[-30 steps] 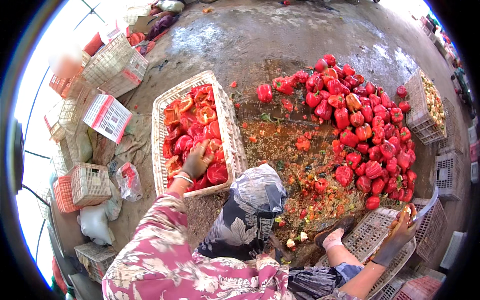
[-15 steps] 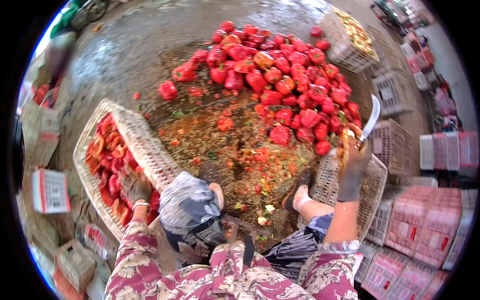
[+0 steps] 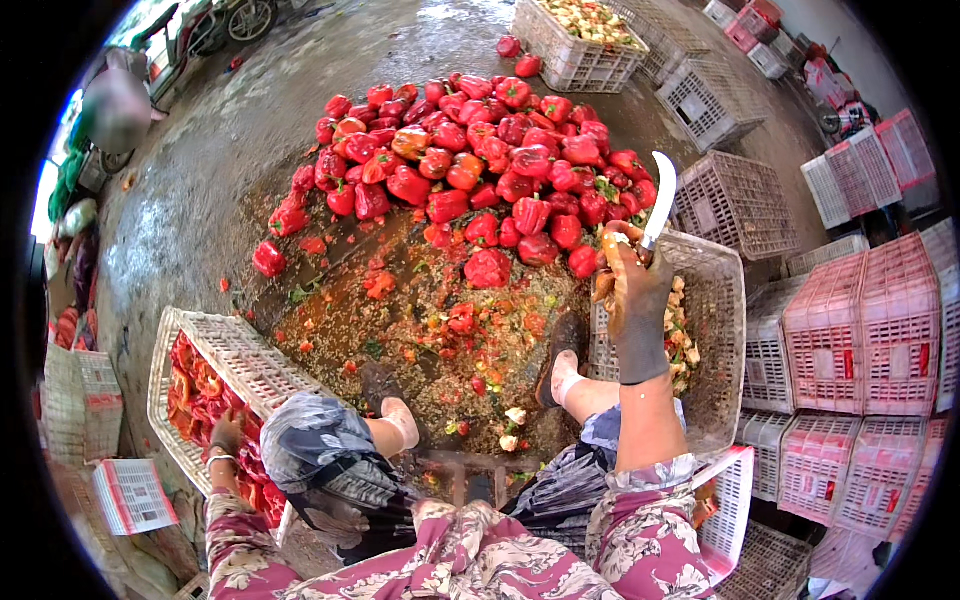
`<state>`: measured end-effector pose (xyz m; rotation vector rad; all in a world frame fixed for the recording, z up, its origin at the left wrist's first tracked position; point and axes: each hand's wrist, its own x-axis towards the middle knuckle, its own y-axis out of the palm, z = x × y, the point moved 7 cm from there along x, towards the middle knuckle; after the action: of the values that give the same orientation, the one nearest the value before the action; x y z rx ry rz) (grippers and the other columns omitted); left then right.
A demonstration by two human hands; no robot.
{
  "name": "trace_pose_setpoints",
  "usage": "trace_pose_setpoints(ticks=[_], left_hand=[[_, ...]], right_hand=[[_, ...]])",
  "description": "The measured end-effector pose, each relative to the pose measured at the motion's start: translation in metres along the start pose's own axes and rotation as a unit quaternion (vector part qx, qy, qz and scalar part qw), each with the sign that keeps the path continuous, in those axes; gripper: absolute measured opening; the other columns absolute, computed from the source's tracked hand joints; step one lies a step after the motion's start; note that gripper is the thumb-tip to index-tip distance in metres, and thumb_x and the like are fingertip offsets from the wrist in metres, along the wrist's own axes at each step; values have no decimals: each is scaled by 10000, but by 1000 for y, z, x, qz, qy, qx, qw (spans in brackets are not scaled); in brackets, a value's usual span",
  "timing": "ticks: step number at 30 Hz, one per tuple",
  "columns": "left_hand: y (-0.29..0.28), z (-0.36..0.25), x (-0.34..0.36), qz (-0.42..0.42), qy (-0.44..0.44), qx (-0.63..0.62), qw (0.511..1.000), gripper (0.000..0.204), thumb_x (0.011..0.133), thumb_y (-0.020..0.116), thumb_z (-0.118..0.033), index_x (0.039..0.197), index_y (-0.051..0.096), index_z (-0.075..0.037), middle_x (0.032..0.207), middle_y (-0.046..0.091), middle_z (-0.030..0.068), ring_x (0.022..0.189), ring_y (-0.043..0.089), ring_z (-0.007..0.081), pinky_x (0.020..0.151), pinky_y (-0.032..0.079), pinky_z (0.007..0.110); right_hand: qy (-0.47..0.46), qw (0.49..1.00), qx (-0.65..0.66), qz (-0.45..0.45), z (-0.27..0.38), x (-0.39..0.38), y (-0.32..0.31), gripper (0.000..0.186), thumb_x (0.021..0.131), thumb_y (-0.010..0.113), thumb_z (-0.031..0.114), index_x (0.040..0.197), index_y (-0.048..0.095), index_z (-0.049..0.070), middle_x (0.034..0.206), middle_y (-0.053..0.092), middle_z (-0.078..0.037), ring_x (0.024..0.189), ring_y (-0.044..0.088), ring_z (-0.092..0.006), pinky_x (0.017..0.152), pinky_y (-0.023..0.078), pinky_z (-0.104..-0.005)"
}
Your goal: The person sits on the ground and uses a knife to cut the tops off red bell peppers. They remove the seeds and place the cleaned peppers into a white plastic crate while discarding the waste into a separate container.
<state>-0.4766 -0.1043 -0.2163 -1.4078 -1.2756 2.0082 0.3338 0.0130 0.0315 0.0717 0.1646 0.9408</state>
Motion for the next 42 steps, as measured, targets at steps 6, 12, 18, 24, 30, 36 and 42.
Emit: trace_pose_setpoints(ticks=[6, 12, 18, 24, 30, 36, 42], left_hand=[[-195, -178, -43, -235, 197, -37, 951, 403, 887, 610, -407, 924, 676, -11, 903, 667, 257, 860, 649, 427, 749, 504, 500], [-155, -509, -70, -100, 450, 11, 888, 560, 813, 739, -296, 1289, 569, -56, 1270, 612, 170, 1167, 593, 314, 1007, 473, 403], [12, -661, -52, -36, 492, 34, 869, 713, 769, 721, -173, 1396, 387, -117, 1298, 547, 155, 1206, 538, 324, 956, 490, 436], [68, -709, -38, -47, 415, 17, 908, 778, 723, 735, -126, 1400, 350, -124, 1389, 417, 165, 1253, 478, 352, 950, 482, 493], [82, -696, -37, -5, 368, -138, 919, 701, 703, 773, -71, 1322, 445, -55, 1290, 477, 238, 1204, 483, 432, 991, 456, 466], [36, -648, -56, 5, 397, -370, 840, 606, 683, 833, -74, 1178, 487, -27, 1100, 557, 201, 1090, 544, 362, 941, 465, 431], [-133, -623, -183, -91, 563, -318, 757, 497, 668, 783, -41, 1110, 554, -48, 1110, 555, 174, 1045, 563, 361, 888, 487, 420]], right_hand=[[34, 999, 26, 20, 12, -4, -24, 188, 879, 665, 98, 1048, 657, 16, 781, 627, -38, 550, 544, -71, 419, 418, -212], [58, 998, 14, 16, 14, -6, -37, 285, 844, 608, 57, 1118, 627, -17, 833, 630, -52, 668, 579, -98, 525, 441, -211], [87, 995, -51, -7, 18, -12, -50, 356, 881, 610, 114, 1190, 577, -59, 740, 611, -81, 486, 506, -69, 421, 417, -203], [89, 992, -88, -18, 12, -14, -54, 406, 892, 661, 187, 1183, 554, -75, 697, 585, -122, 413, 478, -102, 355, 419, -224], [65, 994, -91, -8, 10, -12, -46, 395, 874, 640, 145, 1178, 554, -93, 693, 580, -136, 429, 484, -104, 351, 407, -228], [139, 987, -78, 14, 10, -19, -31, 351, 866, 564, 13, 1203, 568, -83, 800, 638, -114, 564, 548, -81, 452, 422, -206], [54, 980, -160, 107, -8, -18, -12, 327, 813, 629, 5, 1138, 652, -11, 723, 550, 1, 554, 439, -42, 482, 352, -229]])
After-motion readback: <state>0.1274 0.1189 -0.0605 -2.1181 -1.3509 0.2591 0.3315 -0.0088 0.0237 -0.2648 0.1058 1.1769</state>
